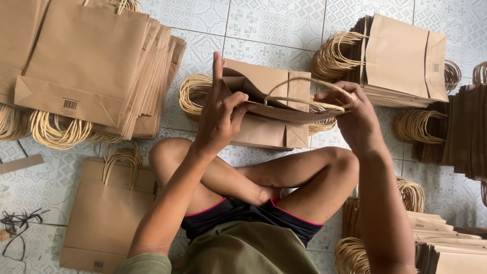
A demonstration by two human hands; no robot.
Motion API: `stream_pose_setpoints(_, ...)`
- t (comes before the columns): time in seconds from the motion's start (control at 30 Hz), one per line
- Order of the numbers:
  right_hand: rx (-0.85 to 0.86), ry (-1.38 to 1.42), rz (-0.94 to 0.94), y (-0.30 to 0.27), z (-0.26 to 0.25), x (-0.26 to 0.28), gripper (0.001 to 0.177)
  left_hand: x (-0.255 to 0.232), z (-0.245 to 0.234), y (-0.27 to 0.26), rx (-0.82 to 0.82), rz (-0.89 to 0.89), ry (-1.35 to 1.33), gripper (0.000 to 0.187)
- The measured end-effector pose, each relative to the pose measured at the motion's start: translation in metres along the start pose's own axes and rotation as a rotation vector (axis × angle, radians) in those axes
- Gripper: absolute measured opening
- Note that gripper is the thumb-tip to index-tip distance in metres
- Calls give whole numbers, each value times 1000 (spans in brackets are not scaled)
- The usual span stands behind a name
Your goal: The person sits on the floor and assembles flat brown paper bags by folding the bottom panels, inserting the pre-attached rope handles, and pressing the seams to form a finished bag. The person repeats this process for several bags, stacking the completed ones nearby.
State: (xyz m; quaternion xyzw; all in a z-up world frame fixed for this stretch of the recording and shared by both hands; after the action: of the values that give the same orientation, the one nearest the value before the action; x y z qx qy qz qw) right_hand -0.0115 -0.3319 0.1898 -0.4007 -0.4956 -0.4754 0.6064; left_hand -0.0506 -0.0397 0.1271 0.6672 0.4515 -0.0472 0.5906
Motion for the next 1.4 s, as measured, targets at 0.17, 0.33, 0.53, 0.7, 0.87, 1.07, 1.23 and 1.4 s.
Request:
stream_pose_setpoints(0.17,273,-467,159,0,6,45,49,-18,-13,2,58,-38,157,43)
stream_pose_setpoints(0.33,354,-897,179,15,62,83,60,-33,-12,1,49,-19,231,44)
stream_pose_setpoints(0.53,624,-1238,220,32,89,76,54,-38,-23,-3,94,-56,51,35)
stream_pose_setpoints(0.7,609,-1270,139,31,94,76,30,-34,-34,-9,149,-104,-97,39)
stream_pose_setpoints(0.87,726,-1397,62,16,102,44,26,-33,-32,-14,67,23,-112,5)
stream_pose_setpoints(1.07,597,-1485,-47,34,109,61,31,-44,-56,-36,98,413,533,10)
stream_pose_setpoints(1.23,535,-1520,-269,29,112,55,18,-88,-51,-10,328,475,551,9)
stream_pose_setpoints(1.4,556,-1476,-344,22,133,53,9,-100,-29,12,382,522,354,13)
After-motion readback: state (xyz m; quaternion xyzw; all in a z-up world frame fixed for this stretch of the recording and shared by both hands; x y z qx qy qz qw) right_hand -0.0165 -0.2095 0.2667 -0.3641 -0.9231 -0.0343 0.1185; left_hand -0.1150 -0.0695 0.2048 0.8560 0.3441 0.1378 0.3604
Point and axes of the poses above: each hand's wrist, its own y-axis towards the middle knuckle, its own z-axis out of the palm, x = y × z, the point moved 2 cm from there along y, towards the middle knuckle, and after that the axes turned 9 degrees about -x, right-handed, at the moved point
